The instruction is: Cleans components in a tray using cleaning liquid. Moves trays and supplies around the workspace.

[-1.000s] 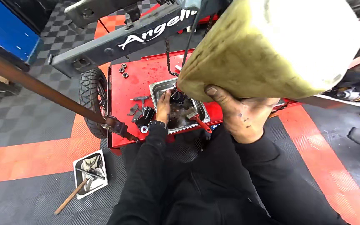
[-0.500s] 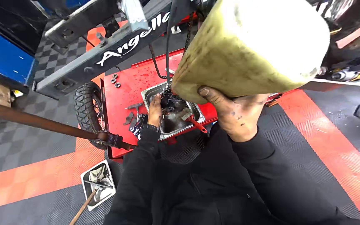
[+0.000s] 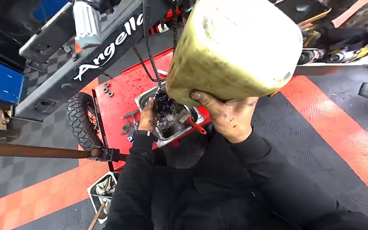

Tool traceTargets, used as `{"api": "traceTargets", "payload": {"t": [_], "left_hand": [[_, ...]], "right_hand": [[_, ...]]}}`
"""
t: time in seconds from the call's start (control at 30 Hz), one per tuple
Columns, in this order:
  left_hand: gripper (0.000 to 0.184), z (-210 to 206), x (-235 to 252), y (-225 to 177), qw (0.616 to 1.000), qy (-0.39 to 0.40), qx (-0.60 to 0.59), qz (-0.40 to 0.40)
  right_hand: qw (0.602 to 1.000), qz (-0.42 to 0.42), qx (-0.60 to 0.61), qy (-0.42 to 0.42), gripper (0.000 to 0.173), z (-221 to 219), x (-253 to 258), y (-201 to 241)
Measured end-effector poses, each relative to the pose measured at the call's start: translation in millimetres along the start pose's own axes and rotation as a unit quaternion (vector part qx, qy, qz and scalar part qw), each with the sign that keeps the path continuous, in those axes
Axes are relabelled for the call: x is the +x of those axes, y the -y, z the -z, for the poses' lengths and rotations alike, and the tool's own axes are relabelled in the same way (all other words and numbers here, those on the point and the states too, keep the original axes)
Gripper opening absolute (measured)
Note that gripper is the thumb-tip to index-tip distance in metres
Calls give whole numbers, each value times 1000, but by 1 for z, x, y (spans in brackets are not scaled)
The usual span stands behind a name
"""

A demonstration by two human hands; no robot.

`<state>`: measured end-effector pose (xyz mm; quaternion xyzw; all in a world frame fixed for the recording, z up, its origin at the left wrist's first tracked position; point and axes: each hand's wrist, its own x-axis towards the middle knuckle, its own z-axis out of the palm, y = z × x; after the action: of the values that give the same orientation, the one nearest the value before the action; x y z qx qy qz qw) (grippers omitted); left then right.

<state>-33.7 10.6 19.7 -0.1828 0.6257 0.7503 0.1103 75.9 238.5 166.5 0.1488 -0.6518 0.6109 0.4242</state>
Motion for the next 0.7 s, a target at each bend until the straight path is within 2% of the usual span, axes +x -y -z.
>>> {"api": "traceTargets", "payload": {"t": [0.13,0.23,0.5,0.57,0.67,0.7], "left_hand": [[51,-1,2,-6,999,20,-6,38],[46,-3,1,-10,998,30,1,55],[48,1,5,-13,998,41,15,53],[50,9,6,-10,996,80,14,27],[50,30,-3,1,984,167,42,-50],[59,35,-6,3,979,176,73,-75]], "right_hand": [[999,-20,21,-22,75,2,-5,2],[999,-27,21,-23,80,6,-7,1],[999,-24,-16,-20,80,17,-10,1],[999,-28,-18,-31,80,20,-12,1],[998,-32,5,-48,67,20,-14,2],[998,-32,24,-44,64,19,-13,4]]}}
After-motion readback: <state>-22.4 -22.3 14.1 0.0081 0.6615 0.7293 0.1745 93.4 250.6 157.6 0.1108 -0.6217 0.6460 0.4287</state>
